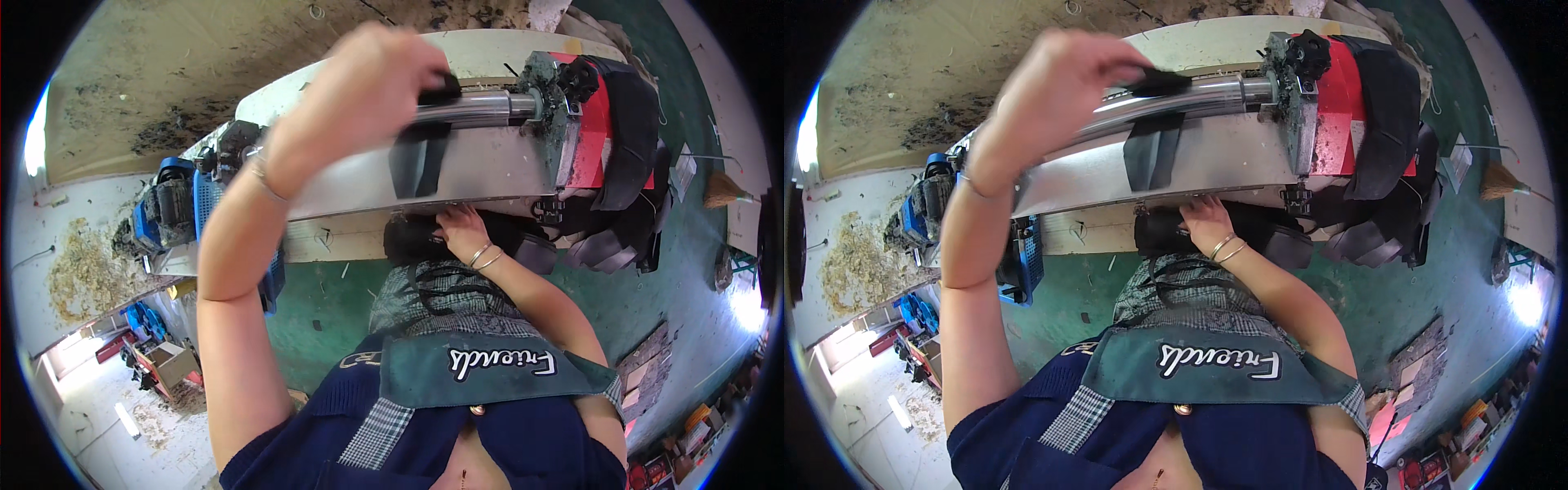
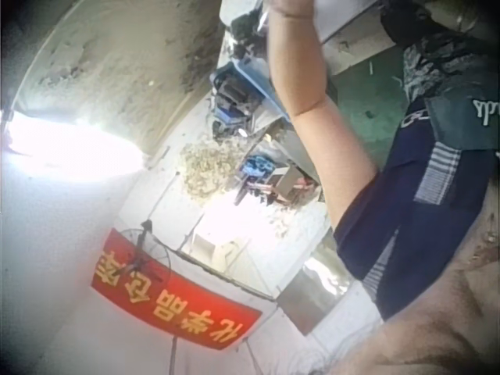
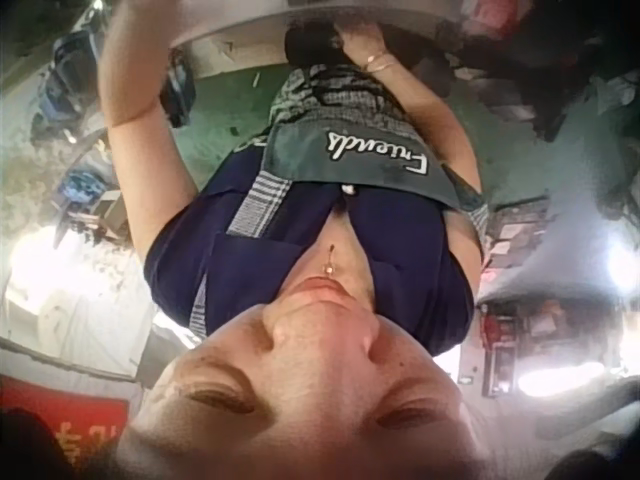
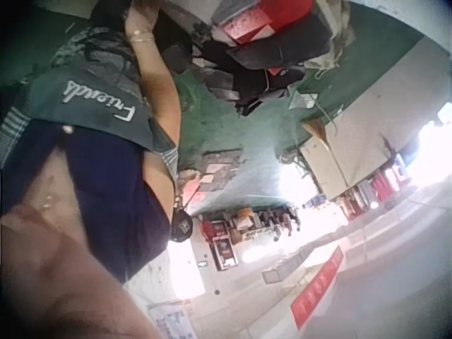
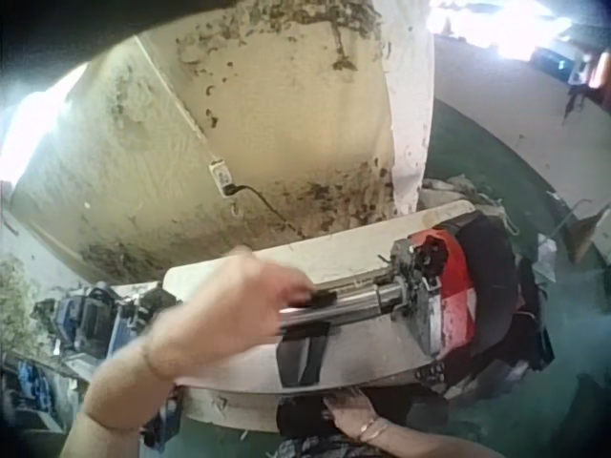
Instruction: The person is feeding black leather strips into a machine with a rotating roller for processing in a shoe manufacturing environment.
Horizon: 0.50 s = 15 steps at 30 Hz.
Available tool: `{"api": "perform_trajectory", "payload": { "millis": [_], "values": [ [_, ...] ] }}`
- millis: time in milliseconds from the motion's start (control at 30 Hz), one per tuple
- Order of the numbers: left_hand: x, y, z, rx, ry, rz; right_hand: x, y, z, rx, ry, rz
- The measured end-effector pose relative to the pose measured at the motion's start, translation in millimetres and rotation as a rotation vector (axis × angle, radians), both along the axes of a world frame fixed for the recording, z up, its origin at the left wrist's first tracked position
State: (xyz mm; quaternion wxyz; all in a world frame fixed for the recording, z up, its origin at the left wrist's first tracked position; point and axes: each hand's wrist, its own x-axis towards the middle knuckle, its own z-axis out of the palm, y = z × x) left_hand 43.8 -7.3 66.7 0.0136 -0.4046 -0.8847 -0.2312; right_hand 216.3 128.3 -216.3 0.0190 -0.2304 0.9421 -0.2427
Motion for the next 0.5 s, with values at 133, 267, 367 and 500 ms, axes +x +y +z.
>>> {"api": "perform_trajectory", "payload": {
  "millis": [133,267,367,500],
  "values": [
    [-42.6,5.4,49.8,0.084,0.305,0.152,7.7,2.4,27.1,0.023,-0.159,0.130],
    [-85.9,13.7,24.0,-0.523,0.465,0.537,8.6,9.2,82.4,-0.298,0.133,-0.056],
    [-104.9,-21.9,-69.6,0.013,0.320,-0.089,-10.9,12.7,126.3,-0.667,0.115,-0.247],
    [-80.3,-1.1,-123.7,-0.335,-0.478,0.015,-68.2,18.1,130.1,-0.560,-0.482,-0.515]
  ]
}}
